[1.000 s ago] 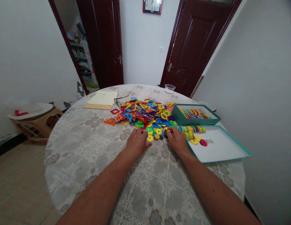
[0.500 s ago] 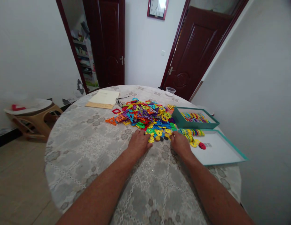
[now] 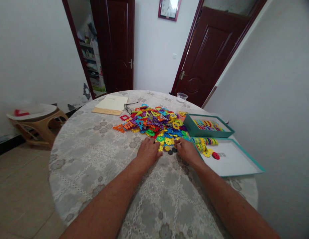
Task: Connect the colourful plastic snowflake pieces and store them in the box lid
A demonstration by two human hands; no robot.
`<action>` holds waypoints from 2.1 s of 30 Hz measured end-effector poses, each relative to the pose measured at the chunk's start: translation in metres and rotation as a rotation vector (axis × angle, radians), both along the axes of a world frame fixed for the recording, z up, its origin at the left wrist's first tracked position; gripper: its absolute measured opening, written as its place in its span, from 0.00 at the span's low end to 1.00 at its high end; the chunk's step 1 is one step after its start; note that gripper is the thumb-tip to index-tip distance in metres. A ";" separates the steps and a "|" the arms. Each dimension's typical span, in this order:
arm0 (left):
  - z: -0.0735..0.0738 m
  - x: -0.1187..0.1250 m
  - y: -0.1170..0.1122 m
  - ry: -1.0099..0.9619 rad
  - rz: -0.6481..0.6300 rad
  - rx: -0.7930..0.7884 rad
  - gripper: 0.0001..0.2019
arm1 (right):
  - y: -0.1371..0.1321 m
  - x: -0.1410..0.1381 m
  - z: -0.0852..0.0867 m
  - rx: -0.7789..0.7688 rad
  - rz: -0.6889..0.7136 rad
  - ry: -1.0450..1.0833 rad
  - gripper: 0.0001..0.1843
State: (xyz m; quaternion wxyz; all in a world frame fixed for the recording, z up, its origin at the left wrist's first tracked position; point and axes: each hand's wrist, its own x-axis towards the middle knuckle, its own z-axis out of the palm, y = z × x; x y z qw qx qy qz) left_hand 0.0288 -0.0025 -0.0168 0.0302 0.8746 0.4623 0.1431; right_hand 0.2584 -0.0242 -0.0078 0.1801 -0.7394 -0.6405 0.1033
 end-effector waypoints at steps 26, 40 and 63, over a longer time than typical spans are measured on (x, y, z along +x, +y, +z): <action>-0.005 0.004 0.006 -0.244 -0.026 -0.195 0.18 | -0.014 -0.037 -0.005 0.121 0.461 0.226 0.26; 0.010 0.009 -0.001 -0.465 0.021 -0.341 0.27 | -0.010 -0.041 -0.010 0.129 0.440 0.302 0.26; 0.009 0.010 -0.001 -0.458 -0.042 -0.318 0.22 | -0.017 -0.037 0.002 0.030 0.309 0.256 0.03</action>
